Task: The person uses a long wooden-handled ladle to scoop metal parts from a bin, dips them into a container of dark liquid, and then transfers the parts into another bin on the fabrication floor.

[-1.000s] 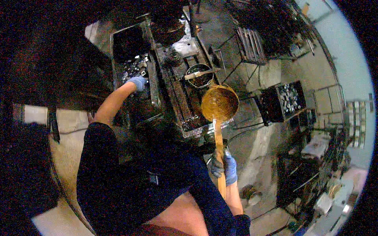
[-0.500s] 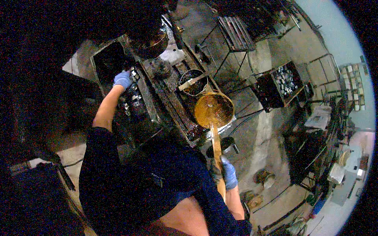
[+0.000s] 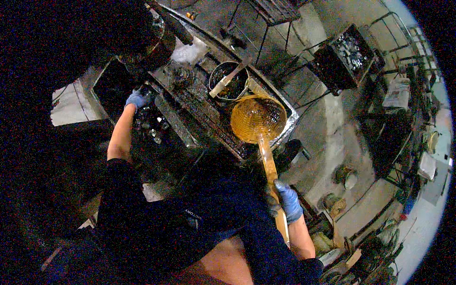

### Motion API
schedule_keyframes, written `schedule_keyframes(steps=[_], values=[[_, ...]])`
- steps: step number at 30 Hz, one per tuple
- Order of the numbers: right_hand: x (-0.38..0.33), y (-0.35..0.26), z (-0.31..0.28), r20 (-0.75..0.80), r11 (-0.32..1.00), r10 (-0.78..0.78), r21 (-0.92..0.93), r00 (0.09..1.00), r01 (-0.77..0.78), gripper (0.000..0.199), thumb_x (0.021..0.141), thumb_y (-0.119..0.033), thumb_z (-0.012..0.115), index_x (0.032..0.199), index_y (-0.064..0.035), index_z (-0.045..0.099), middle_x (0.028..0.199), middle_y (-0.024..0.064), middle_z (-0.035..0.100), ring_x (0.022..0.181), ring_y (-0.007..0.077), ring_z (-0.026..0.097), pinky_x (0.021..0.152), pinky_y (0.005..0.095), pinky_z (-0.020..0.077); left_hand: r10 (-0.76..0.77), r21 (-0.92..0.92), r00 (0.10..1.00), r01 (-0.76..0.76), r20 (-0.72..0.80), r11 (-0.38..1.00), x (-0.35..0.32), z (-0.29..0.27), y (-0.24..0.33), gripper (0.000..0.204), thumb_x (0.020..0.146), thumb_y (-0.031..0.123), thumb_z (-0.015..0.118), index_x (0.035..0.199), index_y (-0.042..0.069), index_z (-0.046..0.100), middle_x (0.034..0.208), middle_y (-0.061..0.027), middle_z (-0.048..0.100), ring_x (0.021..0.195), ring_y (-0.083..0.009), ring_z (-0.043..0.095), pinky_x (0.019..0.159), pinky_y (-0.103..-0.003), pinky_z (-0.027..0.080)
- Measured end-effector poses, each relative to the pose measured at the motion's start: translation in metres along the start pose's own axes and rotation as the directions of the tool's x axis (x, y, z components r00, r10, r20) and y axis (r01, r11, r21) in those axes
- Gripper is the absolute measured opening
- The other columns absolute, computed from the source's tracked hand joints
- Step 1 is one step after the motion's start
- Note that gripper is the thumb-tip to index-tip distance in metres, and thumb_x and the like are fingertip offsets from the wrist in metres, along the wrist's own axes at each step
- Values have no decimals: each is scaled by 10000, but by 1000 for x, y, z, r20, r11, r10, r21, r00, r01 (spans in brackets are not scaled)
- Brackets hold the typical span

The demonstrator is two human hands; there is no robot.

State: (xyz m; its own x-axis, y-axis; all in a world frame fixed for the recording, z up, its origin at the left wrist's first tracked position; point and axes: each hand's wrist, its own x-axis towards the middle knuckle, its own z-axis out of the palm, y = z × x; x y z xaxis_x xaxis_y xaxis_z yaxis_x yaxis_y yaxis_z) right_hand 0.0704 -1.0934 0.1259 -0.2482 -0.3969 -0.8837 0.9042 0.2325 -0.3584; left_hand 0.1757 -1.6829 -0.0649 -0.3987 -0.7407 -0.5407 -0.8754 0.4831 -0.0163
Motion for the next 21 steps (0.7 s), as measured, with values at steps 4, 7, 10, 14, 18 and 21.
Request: schedule_keyframes(steps=[4, 7, 10, 14, 18, 21], values=[[2, 4, 1, 74, 998, 28, 58, 997, -32, 391, 774, -436, 546, 815, -49, 517, 504, 40, 434, 340, 131, 367, 307, 262, 307, 65, 276, 995, -42, -73, 960, -17, -1, 16, 697, 702, 561, 546, 1304, 291, 321, 1379, -159, 240, 1195, -347, 354, 937, -418, 376], [6, 3, -3, 115, 997, 42, 65, 992, -49, 402, 770, -443, 538, 811, -44, 506, 486, 32, 404, 321, 122, 337, 296, 252, 284, -5, 216, 989, 37, -147, 976, -14, 5, 19, 713, 664, 450, 597, 1302, 282, 327, 1364, -156, 275, 1157, -366, 389, 925, -420, 383], [8, 5, -12, 157, 987, 72, 130, 985, -93, 404, 773, -441, 532, 816, -40, 506, 489, 33, 407, 321, 128, 337, 298, 251, 275, -31, 65, 992, 39, -123, 997, -25, -10, 23, 782, 607, 534, 633, 1292, 303, 336, 1303, -143, 356, 1096, -331, 466, 882, -412, 424], [8, 4, -16, 83, 996, 3, 86, 997, -10, 331, 795, -377, 547, 835, -49, 528, 541, 42, 466, 377, 139, 411, 346, 263, 353, -82, 100, 982, 99, -168, 990, -40, -8, 41, 783, 592, 527, 643, 1284, 326, 335, 1279, -130, 404, 1078, -341, 483, 859, -412, 432], [1, -8, -16, 93, 986, 68, 147, 993, -81, 297, 797, -372, 556, 777, -78, 526, 515, 34, 445, 342, 127, 393, 307, 262, 349, -71, 71, 970, 89, -231, 994, -35, 3, 45, 718, 598, 544, 631, 1242, 327, 398, 1198, -93, 493, 1010, -306, 540, 824, -397, 448], [3, -19, -20, 85, 995, 63, 66, 994, -69, 329, 795, -400, 551, 767, -73, 529, 496, 26, 449, 336, 119, 401, 303, 256, 352, 9, -43, 964, -21, -266, 999, 25, 49, -34, 682, 601, 500, 654, 1217, 301, 438, 1148, -85, 534, 978, -275, 563, 808, -364, 461]])
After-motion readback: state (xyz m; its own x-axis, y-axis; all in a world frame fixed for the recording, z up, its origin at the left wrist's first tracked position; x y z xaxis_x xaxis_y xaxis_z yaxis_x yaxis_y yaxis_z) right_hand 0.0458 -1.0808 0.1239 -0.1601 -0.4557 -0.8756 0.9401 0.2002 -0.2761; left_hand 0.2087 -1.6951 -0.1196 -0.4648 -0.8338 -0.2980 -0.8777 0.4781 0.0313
